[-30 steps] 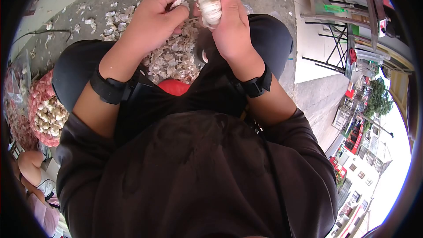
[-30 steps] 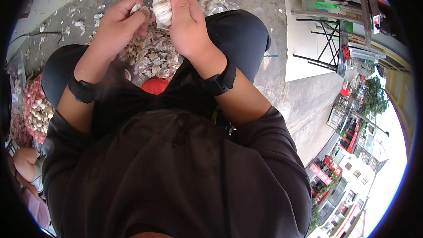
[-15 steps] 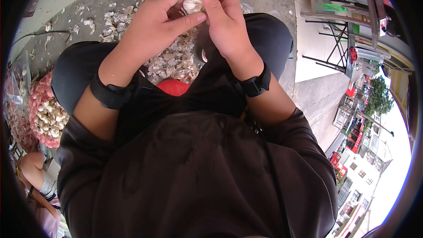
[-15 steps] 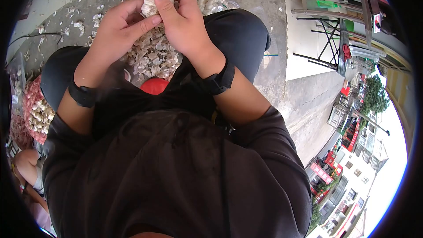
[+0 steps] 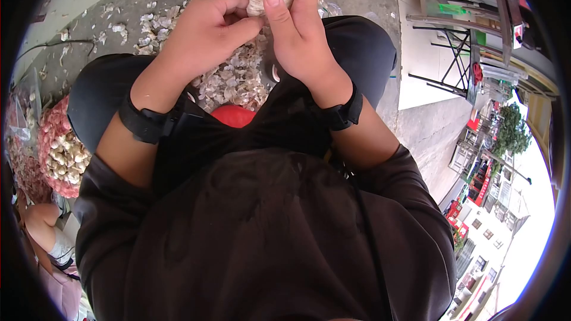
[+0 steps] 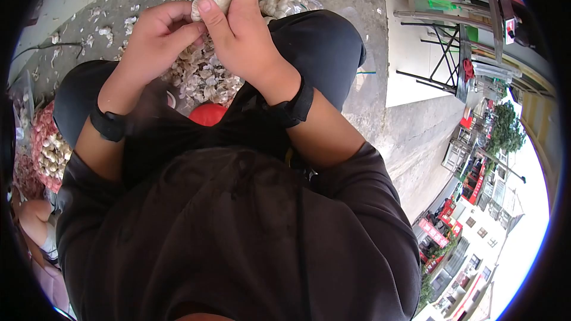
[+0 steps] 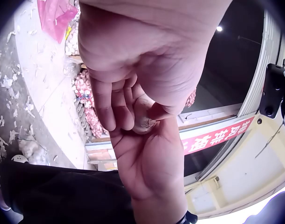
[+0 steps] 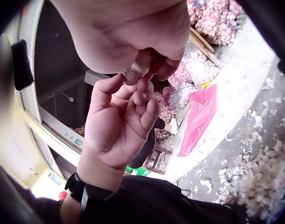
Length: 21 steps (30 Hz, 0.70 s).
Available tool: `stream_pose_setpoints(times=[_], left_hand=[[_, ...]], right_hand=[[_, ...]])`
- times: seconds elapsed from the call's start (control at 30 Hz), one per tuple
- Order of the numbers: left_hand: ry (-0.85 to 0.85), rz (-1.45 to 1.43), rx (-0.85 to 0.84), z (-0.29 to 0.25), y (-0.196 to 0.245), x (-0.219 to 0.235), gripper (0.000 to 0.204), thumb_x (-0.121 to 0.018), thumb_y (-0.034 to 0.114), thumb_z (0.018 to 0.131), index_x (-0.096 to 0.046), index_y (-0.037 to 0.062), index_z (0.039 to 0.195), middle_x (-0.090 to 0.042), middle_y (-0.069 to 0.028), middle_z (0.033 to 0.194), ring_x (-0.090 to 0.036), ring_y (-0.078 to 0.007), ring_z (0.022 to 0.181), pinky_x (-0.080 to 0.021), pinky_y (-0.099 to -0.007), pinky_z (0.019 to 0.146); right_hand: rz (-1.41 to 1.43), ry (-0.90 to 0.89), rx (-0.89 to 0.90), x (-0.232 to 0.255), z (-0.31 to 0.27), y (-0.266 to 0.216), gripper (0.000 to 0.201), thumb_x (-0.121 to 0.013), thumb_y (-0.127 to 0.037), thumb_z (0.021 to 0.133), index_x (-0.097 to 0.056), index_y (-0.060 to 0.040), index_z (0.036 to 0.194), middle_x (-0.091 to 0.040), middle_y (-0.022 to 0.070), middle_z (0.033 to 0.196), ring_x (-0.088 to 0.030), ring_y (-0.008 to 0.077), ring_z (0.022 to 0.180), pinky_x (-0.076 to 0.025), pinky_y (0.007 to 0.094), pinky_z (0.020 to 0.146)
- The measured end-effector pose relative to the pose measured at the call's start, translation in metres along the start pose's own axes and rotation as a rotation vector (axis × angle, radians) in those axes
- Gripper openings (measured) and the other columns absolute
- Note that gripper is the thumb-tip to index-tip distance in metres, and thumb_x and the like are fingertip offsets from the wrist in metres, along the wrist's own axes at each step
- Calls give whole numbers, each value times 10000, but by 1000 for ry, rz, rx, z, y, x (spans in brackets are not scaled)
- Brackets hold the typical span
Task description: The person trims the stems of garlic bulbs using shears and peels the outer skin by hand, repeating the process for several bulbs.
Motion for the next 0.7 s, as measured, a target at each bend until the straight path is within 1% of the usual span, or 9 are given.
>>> stream_pose_setpoints(times=[0.1, 0.2, 0.3, 0.5, 0.7], left_hand=[[54, -31, -19, 2, -7, 1, 154, -658, 96, 826, -646, -47, 882, -643, -31, 711, -584, -66, 657, -476, -244, 590], [67, -49, -14, 2, -12, 3, 149, -649, 89, 810, -644, -46, 873, -638, -26, 703, -569, -63, 641, -470, -243, 580], [80, -49, -26, 2, -10, 3, 143, -648, 86, 803, -639, -45, 861, -630, -21, 691, -557, -61, 626, -464, -242, 568], [85, -32, -27, 2, -13, 4, 145, -653, 91, 796, -635, -41, 854, -621, -21, 673, -552, -62, 612, -460, -243, 558], [99, 12, -14, 1, -11, 3, 163, -652, 90, 794, -649, -39, 893, -618, -21, 667, -545, -62, 599, -454, -243, 546]], right_hand=[[47, -7, -10, -1, 0, 2, 410, -532, -320, 994, -370, 16, 1162, -572, 123, 929, -571, 184, 806, -487, 312, 746], [120, 3, -38, -3, 0, -2, 428, -539, -326, 991, -360, 21, 1164, -584, 136, 935, -583, 188, 823, -488, 316, 755], [34, -1, -16, -1, 1, -9, 436, -542, -327, 989, -353, 23, 1166, -593, 144, 935, -593, 194, 835, -489, 321, 756], [-27, -4, 2, -1, 1, -6, 428, -548, -311, 986, -350, 26, 1162, -598, 152, 924, -608, 214, 827, -494, 328, 747], [-25, 0, -3, -2, 1, -10, 412, -564, -264, 979, -338, 26, 1166, -609, 140, 875, -621, 207, 763, -500, 324, 698]])
Point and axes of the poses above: each hand's wrist, its own z-axis towards the middle knuckle, its own x-axis out of the back of the hand, y = z × x, the point moved 5 cm from there along z, towards the middle knuckle
